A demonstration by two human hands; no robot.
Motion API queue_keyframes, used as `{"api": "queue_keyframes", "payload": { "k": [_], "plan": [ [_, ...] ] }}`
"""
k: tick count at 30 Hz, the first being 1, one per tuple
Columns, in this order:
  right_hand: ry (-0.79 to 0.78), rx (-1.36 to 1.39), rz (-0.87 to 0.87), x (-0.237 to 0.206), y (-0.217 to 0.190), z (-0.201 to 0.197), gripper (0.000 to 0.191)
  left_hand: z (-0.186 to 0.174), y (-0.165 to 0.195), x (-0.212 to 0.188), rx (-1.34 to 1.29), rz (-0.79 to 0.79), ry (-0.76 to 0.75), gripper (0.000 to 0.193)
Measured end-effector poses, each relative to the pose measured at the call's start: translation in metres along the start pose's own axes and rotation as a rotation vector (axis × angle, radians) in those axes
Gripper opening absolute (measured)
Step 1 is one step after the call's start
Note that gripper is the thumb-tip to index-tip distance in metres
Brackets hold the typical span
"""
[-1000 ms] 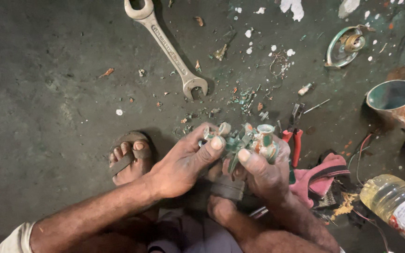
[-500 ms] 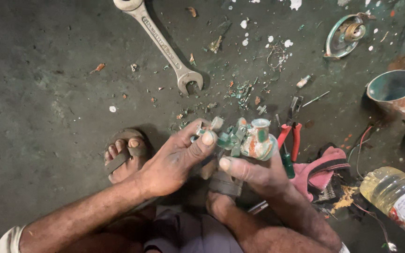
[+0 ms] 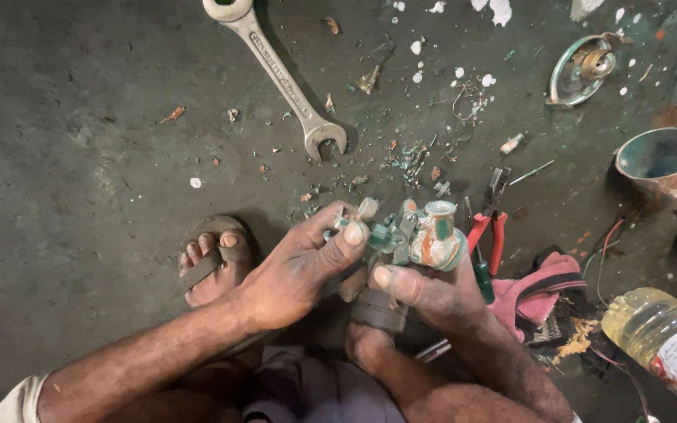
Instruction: The person sits on the floor disassembling a corroded brass valve. They unscrew parts with a screwdriver, pull components apart by hand, use pliers on a fitting, and manipulate the valve body and small internal pieces while handling debris.
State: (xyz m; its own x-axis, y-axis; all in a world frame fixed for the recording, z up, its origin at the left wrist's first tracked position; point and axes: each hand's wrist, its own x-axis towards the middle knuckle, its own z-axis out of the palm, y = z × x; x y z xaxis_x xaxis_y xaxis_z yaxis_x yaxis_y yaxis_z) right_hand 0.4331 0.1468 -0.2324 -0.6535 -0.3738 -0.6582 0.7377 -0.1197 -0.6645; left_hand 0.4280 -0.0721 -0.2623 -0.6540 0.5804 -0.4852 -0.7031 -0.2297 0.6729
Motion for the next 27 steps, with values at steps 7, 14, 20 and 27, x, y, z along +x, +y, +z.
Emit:
{"api": "queue_keyframes", "payload": {
  "k": [7,14,20,27],
  "plan": [
    [0.029,-0.019,-0.018,0.0003,-0.0015,0.0023,0.035,-0.0014,0.0003,-0.0005,-0.142,-0.059,-0.027,0.046],
    [-0.006,-0.080,0.034,0.0043,-0.0076,0.0016,0.027,-0.0020,-0.0022,0.0003,-0.145,-0.020,-0.007,0.046],
    [-0.015,-0.100,0.000,0.0034,-0.0048,0.0019,0.027,-0.0038,-0.0051,-0.0020,-0.136,-0.026,-0.006,0.046],
    [-0.011,-0.130,-0.022,0.0040,-0.0075,0.0045,0.029,-0.0033,-0.0017,-0.0021,-0.189,-0.035,-0.026,0.044]
  ]
}}
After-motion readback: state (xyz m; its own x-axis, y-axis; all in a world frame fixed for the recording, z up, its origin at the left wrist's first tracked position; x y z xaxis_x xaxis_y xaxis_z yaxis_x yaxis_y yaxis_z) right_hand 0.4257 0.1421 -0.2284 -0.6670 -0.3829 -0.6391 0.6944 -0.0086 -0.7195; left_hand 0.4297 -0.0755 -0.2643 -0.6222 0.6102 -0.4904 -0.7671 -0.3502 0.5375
